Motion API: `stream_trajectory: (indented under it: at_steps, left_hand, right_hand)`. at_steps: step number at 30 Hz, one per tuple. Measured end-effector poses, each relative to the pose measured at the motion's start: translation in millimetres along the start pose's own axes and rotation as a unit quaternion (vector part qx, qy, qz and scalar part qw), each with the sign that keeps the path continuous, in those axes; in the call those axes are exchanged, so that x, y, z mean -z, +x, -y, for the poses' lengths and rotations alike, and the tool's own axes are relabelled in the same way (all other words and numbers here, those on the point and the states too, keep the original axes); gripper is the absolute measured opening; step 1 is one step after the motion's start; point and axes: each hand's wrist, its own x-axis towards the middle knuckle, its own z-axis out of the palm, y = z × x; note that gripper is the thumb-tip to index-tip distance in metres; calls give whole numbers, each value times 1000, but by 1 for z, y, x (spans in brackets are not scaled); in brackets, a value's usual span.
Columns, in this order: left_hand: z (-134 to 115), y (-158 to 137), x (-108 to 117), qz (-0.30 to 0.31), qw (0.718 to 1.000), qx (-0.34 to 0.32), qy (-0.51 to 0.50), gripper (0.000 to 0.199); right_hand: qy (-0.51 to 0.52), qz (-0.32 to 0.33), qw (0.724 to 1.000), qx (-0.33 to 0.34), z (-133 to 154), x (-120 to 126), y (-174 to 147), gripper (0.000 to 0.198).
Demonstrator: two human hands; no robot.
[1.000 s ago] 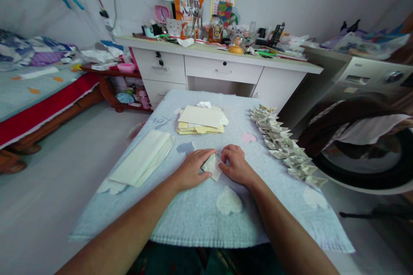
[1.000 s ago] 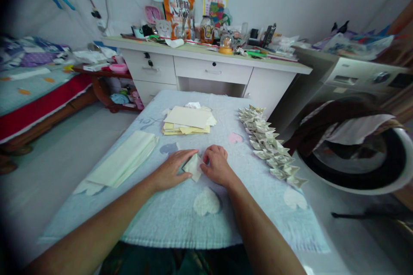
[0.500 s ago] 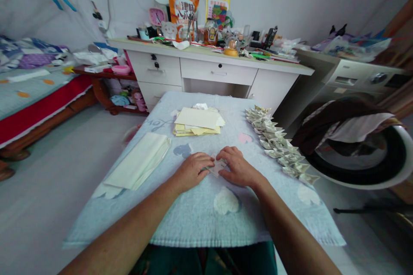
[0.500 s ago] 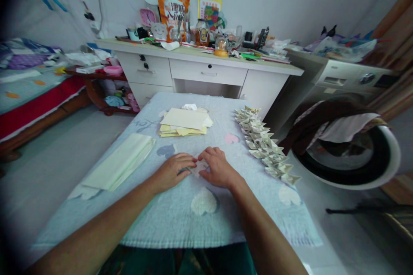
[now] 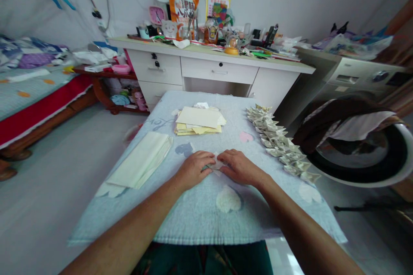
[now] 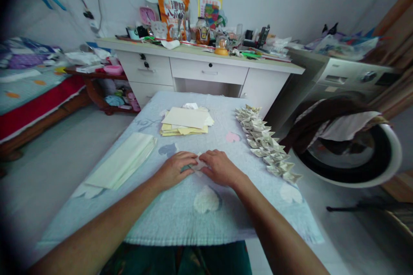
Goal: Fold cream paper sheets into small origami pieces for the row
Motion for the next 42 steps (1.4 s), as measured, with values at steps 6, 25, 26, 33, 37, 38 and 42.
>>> stream_trajectory:
  at_steps: [6,25,26,33,37,38,42]
  left_hand:
    - [-4,2,2,-2,1000,23,14,12]
    - [-17,0,6,25,970,-43,236,20]
    - [-17,-1,6,24,969,-43,242,19]
    - [-16,-1,7,20,975,-21,222,18]
    - [-13,0,7,26,979,-9,201,19]
    - [-12,0,7,27,981,-4,194,18]
    - [-7,1,6,15,989,23,146,14]
  right_hand:
    - [3,-34,999,-3,-2,-7,2,16]
    - [49,-95,993,-42,-5,-22,-4,21]
    - [48,-92,994,-43,-5,-22,-4,21]
    - [39,-88,995,-30,-7,-27,-2,14]
    - [40,-82,996,-19,-9,-27,-1,14]
    - [43,-81,996,-22,-9,-27,-1,15]
    - [63,-84,994,-44,-7,-26,0,11]
